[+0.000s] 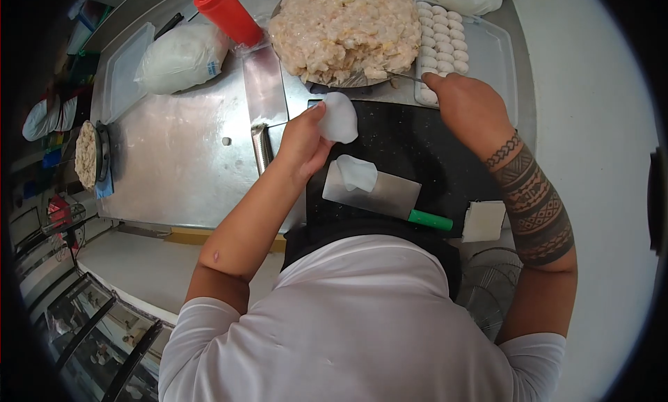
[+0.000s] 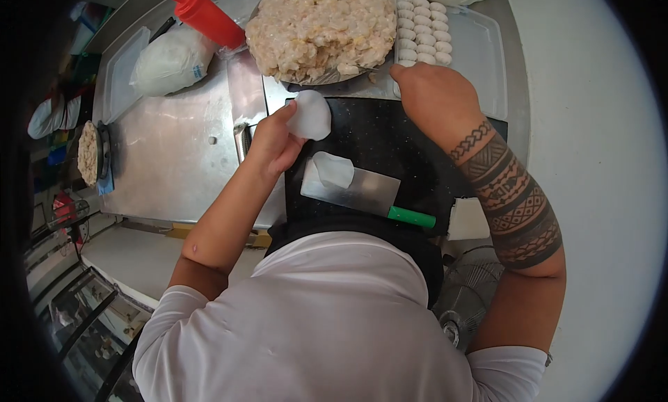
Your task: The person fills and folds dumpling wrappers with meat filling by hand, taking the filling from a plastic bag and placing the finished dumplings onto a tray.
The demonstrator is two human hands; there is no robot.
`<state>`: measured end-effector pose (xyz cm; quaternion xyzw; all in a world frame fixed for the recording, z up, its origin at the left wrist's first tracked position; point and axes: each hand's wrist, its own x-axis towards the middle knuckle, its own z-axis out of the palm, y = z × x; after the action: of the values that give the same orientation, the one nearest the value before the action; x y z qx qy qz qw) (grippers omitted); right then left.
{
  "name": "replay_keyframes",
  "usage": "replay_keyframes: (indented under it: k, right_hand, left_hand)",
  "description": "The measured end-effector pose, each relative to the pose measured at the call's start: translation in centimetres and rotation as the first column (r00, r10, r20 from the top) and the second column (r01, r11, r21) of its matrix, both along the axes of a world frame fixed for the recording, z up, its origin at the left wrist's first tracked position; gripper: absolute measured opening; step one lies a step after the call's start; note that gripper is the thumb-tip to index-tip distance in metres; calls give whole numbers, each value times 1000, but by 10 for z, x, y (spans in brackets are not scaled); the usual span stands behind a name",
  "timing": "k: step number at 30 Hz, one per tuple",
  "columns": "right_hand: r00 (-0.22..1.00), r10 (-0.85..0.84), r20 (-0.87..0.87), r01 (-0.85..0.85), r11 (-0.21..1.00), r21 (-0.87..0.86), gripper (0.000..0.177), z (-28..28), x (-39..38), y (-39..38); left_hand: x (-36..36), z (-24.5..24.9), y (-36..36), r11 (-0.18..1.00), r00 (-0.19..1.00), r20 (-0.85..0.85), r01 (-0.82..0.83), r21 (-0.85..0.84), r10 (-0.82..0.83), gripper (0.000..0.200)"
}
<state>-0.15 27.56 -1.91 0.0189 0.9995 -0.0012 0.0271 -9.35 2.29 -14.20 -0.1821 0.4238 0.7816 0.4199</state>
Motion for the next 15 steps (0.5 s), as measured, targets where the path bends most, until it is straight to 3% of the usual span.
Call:
replay_keyframes:
  k: [2, 7, 10, 12, 13, 15]
  right_hand:
    - [1000, 19, 9, -20, 1000, 9, 27, 8, -9, 3]
    - [995, 104, -3, -103, 985, 142, 35, 12, -27, 3]
    - [988, 151, 16, -151, 972, 181, 25, 2, -33, 2]
    - [984, 116, 136, -128, 988, 81, 27, -1, -35, -1]
    - [983, 122, 138, -134, 988, 79, 27, -4, -33, 0]
    - [986, 146, 87, -138, 986, -90, 33, -14, -25, 9]
  left_hand:
    - [-3, -2, 8, 994, 989, 106, -109, 30, 105, 38]
    - [-6, 4, 21, 981, 976, 156, -169, 94, 153, 38]
    - [-9, 3, 26, 975, 968, 181, -196, 108, 175, 39]
    - [-11, 1, 28, 971, 962, 194, -216, 106, 193, 39]
    - [-13, 1, 29, 964, 959, 202, -230, 130, 201, 40]
    - [-13, 3, 29, 956, 954, 208, -250, 152, 216, 41]
